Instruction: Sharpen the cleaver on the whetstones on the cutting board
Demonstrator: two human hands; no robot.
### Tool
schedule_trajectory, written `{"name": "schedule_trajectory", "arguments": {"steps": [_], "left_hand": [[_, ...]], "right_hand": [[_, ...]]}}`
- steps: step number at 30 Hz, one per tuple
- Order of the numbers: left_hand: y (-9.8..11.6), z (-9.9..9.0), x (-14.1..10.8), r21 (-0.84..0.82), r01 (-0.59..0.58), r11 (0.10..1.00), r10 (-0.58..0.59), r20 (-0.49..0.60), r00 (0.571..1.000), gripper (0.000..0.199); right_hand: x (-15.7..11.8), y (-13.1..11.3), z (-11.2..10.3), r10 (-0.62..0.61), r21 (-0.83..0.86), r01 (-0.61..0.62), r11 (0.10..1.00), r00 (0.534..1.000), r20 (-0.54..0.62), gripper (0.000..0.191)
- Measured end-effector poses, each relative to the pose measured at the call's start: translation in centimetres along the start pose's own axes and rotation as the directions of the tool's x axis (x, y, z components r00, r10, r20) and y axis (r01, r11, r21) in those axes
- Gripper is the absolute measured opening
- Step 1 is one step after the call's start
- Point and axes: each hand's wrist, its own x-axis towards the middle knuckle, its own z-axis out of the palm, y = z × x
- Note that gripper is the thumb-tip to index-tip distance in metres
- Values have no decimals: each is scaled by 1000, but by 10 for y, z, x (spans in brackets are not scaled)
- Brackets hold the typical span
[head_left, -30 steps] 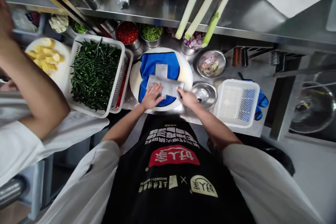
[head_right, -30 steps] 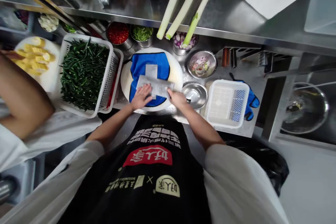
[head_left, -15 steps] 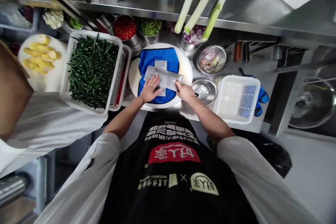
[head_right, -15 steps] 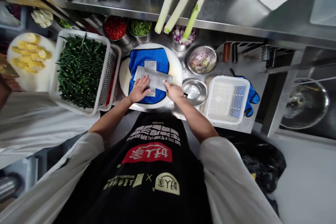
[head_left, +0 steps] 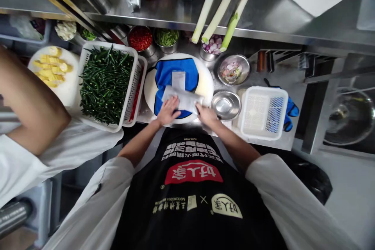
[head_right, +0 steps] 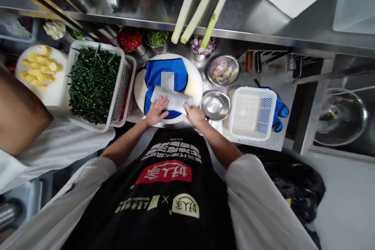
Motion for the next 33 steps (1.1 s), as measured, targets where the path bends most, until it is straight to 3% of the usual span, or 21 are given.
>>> {"name": "schedule_trajectory", "arguments": {"steps": [2,4,8,10,12,16,18,21,23,27,29,33], "left_hand": [[20,19,-34,-13,-20,1000,21,59,998,76],[28,27,-44,-17,-11,1000,12,77,997,76],[-2,-2,10,-3,34,999,-34,0,999,76],[-12,-12,24,6,37,999,-36,-36,999,75],[-4,-4,7,7,0,1000,0,-13,1000,75],[26,30,-45,-9,-22,1000,23,73,997,75],[22,26,-34,-10,1,1000,0,53,999,74],[-2,-1,13,4,46,999,-46,-13,999,75],[-9,-7,21,17,55,998,-54,-36,998,75],[17,25,-33,28,-23,999,22,27,999,75],[25,35,-45,36,-31,999,30,34,999,75],[0,3,9,50,30,998,-28,-38,999,75]], "right_hand": [[-31,3,24,-14,23,11,1000,991,133,70],[-39,10,32,-23,34,17,999,985,169,69],[13,11,-8,-34,-22,33,999,998,-52,70],[24,6,-20,-35,-26,32,999,992,-118,72],[5,3,-8,-19,-17,18,1000,998,-55,70],[-42,9,30,-15,18,13,1000,987,160,70],[-29,14,21,-14,1,14,1000,993,115,70],[15,12,-12,-32,-19,31,999,998,-54,72],[22,7,-18,-28,5,28,1000,995,-94,72],[-32,1,22,10,55,-15,998,996,86,69],[-43,4,30,16,65,-24,998,992,128,67],[9,7,-9,-15,25,16,1000,999,-37,70]]}}
